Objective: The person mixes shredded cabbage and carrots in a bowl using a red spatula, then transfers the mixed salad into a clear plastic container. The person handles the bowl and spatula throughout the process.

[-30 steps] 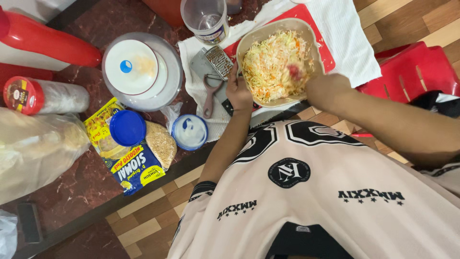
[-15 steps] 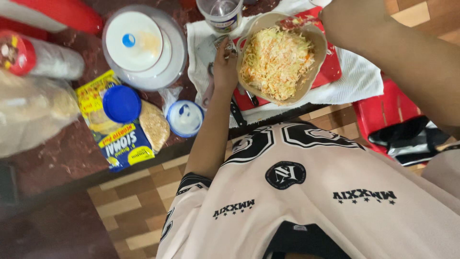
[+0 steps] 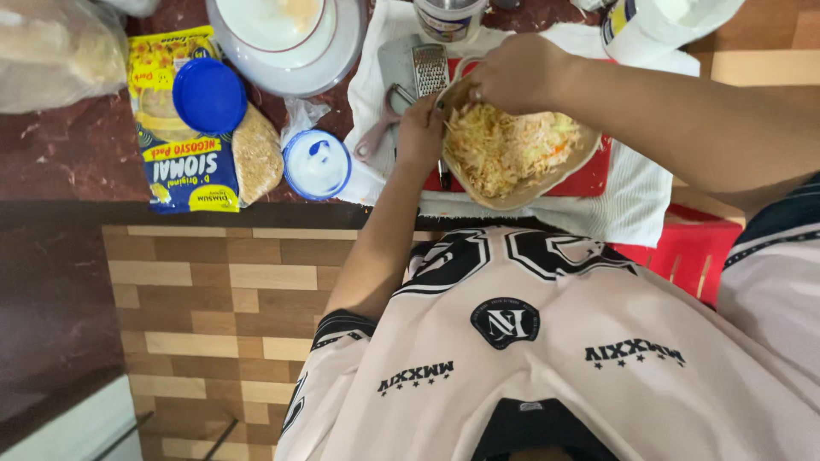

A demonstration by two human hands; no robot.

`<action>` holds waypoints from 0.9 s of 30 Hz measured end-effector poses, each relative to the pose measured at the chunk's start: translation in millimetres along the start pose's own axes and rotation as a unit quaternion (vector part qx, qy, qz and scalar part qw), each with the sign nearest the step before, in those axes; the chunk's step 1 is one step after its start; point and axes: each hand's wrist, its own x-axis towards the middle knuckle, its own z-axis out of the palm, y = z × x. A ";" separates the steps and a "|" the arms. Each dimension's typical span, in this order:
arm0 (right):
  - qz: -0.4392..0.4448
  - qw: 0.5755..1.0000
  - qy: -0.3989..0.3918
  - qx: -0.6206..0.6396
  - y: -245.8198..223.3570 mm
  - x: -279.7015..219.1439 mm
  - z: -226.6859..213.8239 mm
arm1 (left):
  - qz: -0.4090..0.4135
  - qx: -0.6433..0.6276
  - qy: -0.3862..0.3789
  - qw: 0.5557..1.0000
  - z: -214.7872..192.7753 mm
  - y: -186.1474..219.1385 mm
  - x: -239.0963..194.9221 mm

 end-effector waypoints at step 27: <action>0.045 0.998 -0.020 0.028 47.6 -5.6 25.4 | 0.024 0.130 0.026 0.991 31.5 -13.3 -99.2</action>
